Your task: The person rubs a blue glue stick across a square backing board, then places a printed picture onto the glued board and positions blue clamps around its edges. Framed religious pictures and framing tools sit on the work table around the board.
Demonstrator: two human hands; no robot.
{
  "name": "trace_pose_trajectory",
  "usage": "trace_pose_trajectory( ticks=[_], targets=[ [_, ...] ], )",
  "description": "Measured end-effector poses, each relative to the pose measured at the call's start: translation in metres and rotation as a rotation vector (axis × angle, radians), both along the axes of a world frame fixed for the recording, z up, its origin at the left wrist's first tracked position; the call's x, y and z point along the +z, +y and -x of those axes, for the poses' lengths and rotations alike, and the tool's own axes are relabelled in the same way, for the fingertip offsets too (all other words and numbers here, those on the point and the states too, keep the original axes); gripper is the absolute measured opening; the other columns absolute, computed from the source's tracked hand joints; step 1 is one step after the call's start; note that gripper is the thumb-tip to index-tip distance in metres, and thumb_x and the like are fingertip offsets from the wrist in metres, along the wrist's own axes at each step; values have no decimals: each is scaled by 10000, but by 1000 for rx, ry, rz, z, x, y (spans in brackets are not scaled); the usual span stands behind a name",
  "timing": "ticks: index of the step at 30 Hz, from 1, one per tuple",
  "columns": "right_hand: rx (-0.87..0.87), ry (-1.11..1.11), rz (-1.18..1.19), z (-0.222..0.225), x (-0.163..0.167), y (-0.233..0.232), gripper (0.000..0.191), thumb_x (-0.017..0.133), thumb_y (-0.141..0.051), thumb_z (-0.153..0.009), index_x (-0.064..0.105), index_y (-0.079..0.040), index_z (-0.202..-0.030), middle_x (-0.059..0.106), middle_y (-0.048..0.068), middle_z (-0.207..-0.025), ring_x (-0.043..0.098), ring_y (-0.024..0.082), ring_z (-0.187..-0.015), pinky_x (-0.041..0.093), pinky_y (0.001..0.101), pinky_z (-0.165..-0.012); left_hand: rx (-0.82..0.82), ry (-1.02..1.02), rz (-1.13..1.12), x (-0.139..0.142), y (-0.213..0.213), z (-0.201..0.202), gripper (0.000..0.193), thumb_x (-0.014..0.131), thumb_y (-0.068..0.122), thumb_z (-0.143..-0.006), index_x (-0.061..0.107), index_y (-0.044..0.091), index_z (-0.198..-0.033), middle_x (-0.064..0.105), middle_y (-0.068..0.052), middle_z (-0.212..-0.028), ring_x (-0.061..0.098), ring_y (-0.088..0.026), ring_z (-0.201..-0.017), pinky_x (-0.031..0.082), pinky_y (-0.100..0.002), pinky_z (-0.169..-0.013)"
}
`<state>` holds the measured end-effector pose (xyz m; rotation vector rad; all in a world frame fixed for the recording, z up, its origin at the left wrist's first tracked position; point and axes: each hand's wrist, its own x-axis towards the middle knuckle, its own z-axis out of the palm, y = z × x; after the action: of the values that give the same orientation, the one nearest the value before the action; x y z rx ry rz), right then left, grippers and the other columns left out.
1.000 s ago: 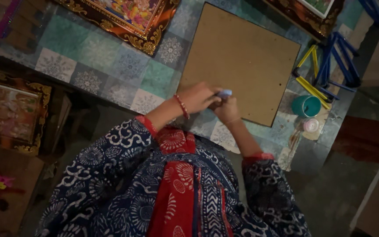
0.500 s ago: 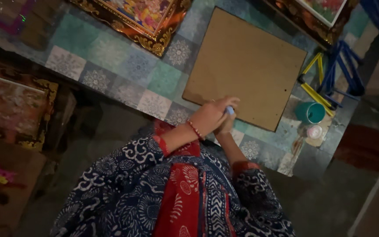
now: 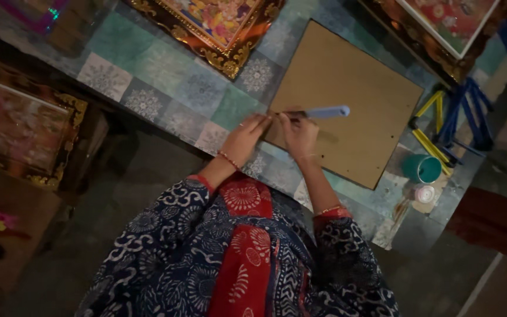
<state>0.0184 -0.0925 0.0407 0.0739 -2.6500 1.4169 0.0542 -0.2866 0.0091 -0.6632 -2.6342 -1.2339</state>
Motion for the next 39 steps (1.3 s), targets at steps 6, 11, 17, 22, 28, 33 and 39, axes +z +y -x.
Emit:
trace_pose_trajectory(
  ticks=[6, 11, 17, 22, 28, 33, 39],
  targets=[
    [10, 4, 98, -2, -12, 1, 169, 730, -122, -981, 692, 27, -1053, 752, 141, -920, 763, 164, -866, 639, 319, -765, -17, 35, 108, -11, 4, -1, 467, 524, 43, -920, 568, -10, -1382, 533, -156, -1479, 511, -382, -1387, 434, -434, -1154],
    [28, 10, 57, 0, -8, 0, 161, 747, -110, -959, 696, 18, -1043, 752, 150, -924, 769, 202, -864, 628, 324, -755, -14, 25, 104, -8, 4, -3, 500, 530, 29, -891, 570, -15, -1387, 525, -147, -1495, 506, -372, -1400, 443, -421, -1155],
    [55, 86, -67, 2, -2, -2, 128, 761, -106, -950, 708, 1, -995, 742, 150, -918, 766, 239, -811, 609, 329, -723, 7, 10, 115, -10, 5, -3, 508, 541, 32, -897, 562, 9, -1404, 521, -122, -1510, 511, -348, -1399, 464, -407, -1129],
    [65, 71, -60, 2, -6, 0, 143, 742, -123, -969, 716, 10, -1015, 739, 154, -912, 767, 238, -820, 611, 329, -729, 3, -23, 130, -10, 4, -4, 507, 539, 33, -908, 555, 31, -1415, 495, -107, -1540, 498, -344, -1402, 461, -405, -1117],
    [59, 88, -97, 6, -11, 1, 153, 757, -128, -954, 739, 12, -1011, 748, 174, -907, 773, 258, -798, 610, 336, -709, -5, -33, 148, -11, 4, -4, 538, 540, 22, -895, 538, 38, -1433, 479, -99, -1549, 491, -333, -1409, 459, -399, -1128],
    [97, 79, -183, 6, -8, 2, 141, 749, -139, -947, 747, -6, -993, 746, 186, -875, 762, 305, -787, 590, 372, -695, 0, -13, 131, -5, 2, -3, 509, 563, 32, -924, 537, 44, -1432, 497, -103, -1536, 499, -321, -1414, 463, -394, -1145],
    [121, 135, -322, 11, -27, 3, 120, 695, -101, -901, 755, -50, -992, 745, 178, -918, 744, 351, -831, 588, 392, -743, 98, -102, -175, 53, 12, 12, 465, 665, 182, -988, 585, 131, -1442, 656, -124, -1337, 659, -316, -1197, 567, -385, -984]
  ],
)
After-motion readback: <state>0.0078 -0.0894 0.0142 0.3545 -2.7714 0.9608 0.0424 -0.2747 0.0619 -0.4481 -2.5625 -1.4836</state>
